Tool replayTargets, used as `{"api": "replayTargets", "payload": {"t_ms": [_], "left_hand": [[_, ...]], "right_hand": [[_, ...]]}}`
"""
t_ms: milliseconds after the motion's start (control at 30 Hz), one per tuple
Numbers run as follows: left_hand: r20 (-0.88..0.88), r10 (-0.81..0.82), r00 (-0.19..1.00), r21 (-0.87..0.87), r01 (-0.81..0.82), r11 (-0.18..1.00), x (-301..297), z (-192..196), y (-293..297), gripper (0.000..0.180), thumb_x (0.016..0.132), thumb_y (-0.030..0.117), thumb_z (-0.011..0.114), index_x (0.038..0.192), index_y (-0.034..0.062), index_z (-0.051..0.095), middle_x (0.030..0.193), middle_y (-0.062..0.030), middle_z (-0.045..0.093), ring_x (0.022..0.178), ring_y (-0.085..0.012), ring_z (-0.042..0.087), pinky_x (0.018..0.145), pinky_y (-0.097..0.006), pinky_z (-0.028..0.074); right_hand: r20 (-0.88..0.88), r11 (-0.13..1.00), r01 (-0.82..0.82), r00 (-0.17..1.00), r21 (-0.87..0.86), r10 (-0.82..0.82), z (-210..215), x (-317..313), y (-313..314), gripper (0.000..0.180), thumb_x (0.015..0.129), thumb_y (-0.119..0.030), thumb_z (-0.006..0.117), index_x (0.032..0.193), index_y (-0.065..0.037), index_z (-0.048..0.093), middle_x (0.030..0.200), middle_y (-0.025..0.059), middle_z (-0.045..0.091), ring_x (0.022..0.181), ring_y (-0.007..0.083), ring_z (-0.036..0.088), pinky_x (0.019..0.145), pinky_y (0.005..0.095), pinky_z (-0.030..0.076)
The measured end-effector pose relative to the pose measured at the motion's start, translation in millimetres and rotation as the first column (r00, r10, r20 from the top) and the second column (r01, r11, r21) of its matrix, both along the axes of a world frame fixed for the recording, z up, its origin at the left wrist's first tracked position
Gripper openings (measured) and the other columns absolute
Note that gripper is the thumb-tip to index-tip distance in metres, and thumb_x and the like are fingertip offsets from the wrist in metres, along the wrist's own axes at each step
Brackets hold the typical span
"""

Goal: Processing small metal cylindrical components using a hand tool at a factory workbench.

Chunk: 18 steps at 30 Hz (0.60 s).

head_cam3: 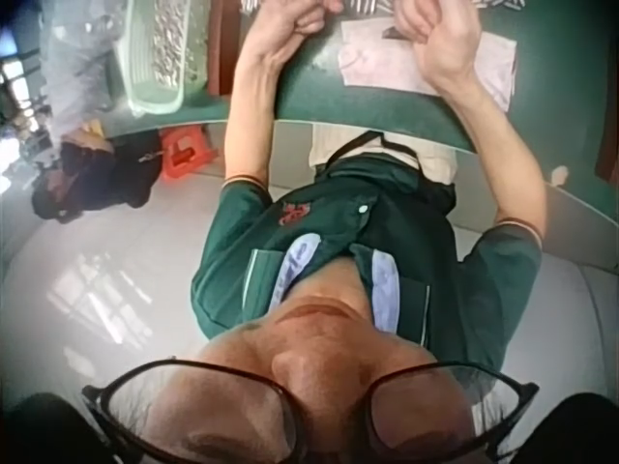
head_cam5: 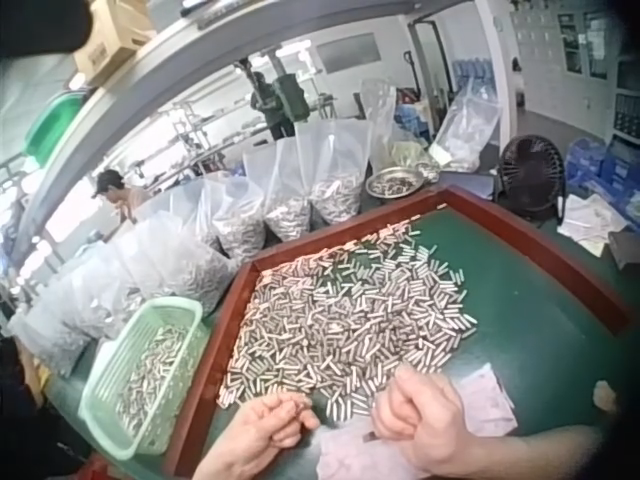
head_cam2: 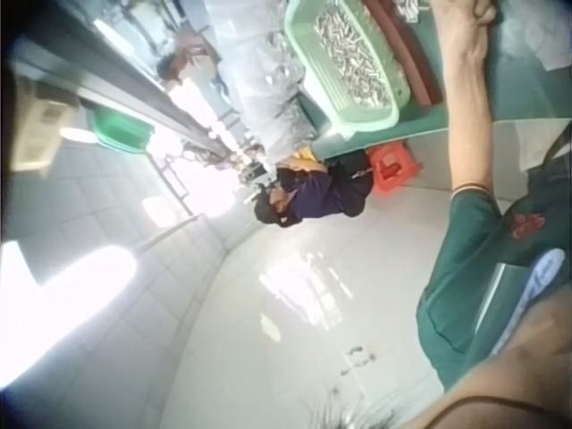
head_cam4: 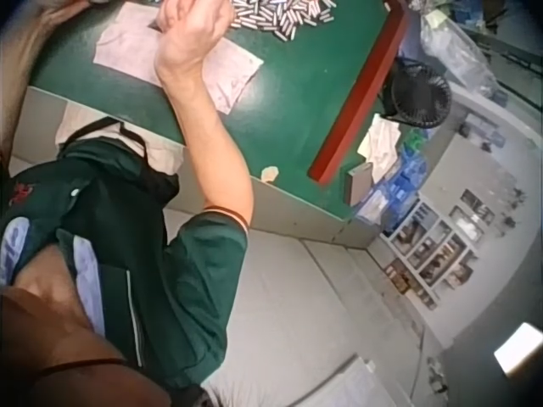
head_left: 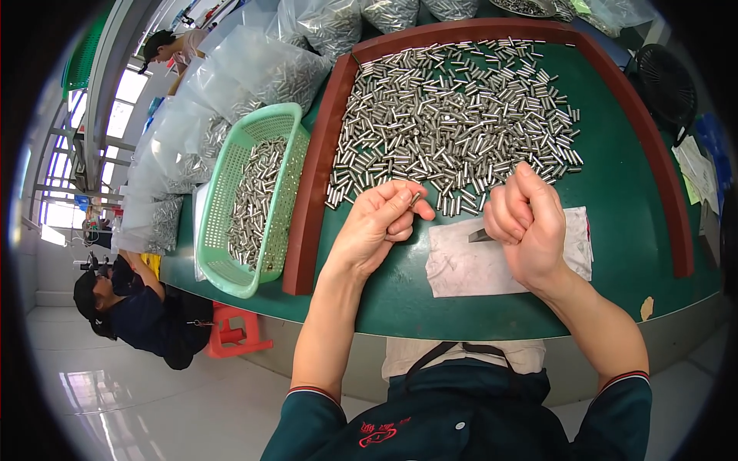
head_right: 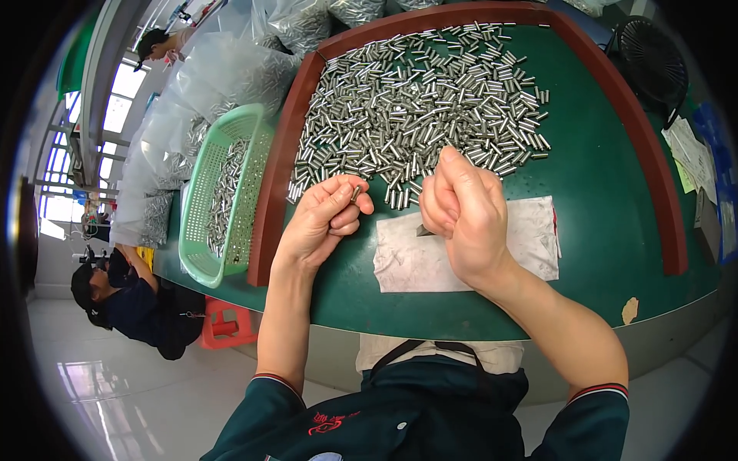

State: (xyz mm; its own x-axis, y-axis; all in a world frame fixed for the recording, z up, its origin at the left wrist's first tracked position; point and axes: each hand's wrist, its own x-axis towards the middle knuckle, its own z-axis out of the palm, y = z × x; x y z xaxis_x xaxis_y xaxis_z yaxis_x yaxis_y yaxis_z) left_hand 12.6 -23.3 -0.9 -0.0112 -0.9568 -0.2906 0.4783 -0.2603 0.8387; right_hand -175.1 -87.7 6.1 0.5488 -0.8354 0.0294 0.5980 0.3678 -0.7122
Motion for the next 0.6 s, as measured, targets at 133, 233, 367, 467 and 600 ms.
{"api": "replayTargets", "payload": {"t_ms": [133, 233, 367, 467, 600], "left_hand": [[0.046, -0.014, 0.999, -0.010, 0.015, 1.000, -1, 1, 0, 0.016, 0.087, 0.011, 0.048, 0.094, -0.0001, 0.055, 0.072, -0.0085, 0.059, 0.044, -0.0016, 0.028, 0.040, -0.016, 0.023], [0.229, -0.081, 0.970, -0.004, 0.084, 0.996, -12, 5, 3, 0.012, 0.086, 0.008, 0.047, 0.090, -0.0003, 0.055, 0.070, -0.0068, 0.058, 0.047, -0.0024, 0.035, 0.042, -0.016, 0.028], [0.668, -0.033, 0.743, -0.164, 0.190, 0.968, -36, 3, 10, 0.006, 0.084, 0.004, 0.049, 0.083, -0.0012, 0.053, 0.063, -0.0032, 0.056, 0.056, -0.0079, 0.052, 0.049, -0.021, 0.040], [0.950, 0.068, 0.305, -0.186, 0.375, 0.908, -48, 5, 11, 0.005, 0.080, 0.004, 0.052, 0.083, -0.0005, 0.051, 0.058, -0.0099, 0.053, 0.050, -0.0193, 0.053, 0.048, -0.027, 0.040], [0.994, 0.089, 0.070, -0.109, 0.392, 0.913, -45, 5, 12, 0.009, 0.078, 0.006, 0.055, 0.083, 0.0009, 0.051, 0.062, -0.0134, 0.055, 0.054, -0.0288, 0.054, 0.049, -0.033, 0.041]], "right_hand": [[-0.005, 1.000, 0.005, 1.000, 0.000, -0.005, -1, 1, 0, 0.043, 0.091, -0.024, 0.032, 0.050, -0.011, 0.027, 0.041, -0.0011, 0.027, 0.038, 0.0067, 0.020, 0.037, 0.0226, 0.017], [-0.019, 1.000, 0.006, 1.000, 0.002, -0.006, -2, -2, 0, 0.043, 0.091, -0.024, 0.032, 0.050, -0.011, 0.027, 0.041, -0.0009, 0.027, 0.038, 0.0068, 0.020, 0.037, 0.0228, 0.017], [-0.074, 0.999, 0.024, 0.997, 0.025, -0.022, 6, 1, 2, 0.045, 0.091, -0.024, 0.029, 0.048, -0.013, 0.024, 0.039, -0.0013, 0.024, 0.036, 0.0076, 0.016, 0.036, 0.0230, 0.017], [-0.079, 0.999, 0.027, 0.997, 0.022, -0.025, 6, 0, 2, 0.044, 0.091, -0.024, 0.029, 0.048, -0.013, 0.025, 0.039, -0.0012, 0.025, 0.036, 0.0076, 0.016, 0.036, 0.0231, 0.017], [-0.076, 1.000, 0.024, 0.997, 0.015, -0.023, 5, 1, 2, 0.044, 0.090, -0.023, 0.029, 0.048, -0.013, 0.025, 0.039, -0.0013, 0.025, 0.037, 0.0076, 0.016, 0.037, 0.0230, 0.017]]}}
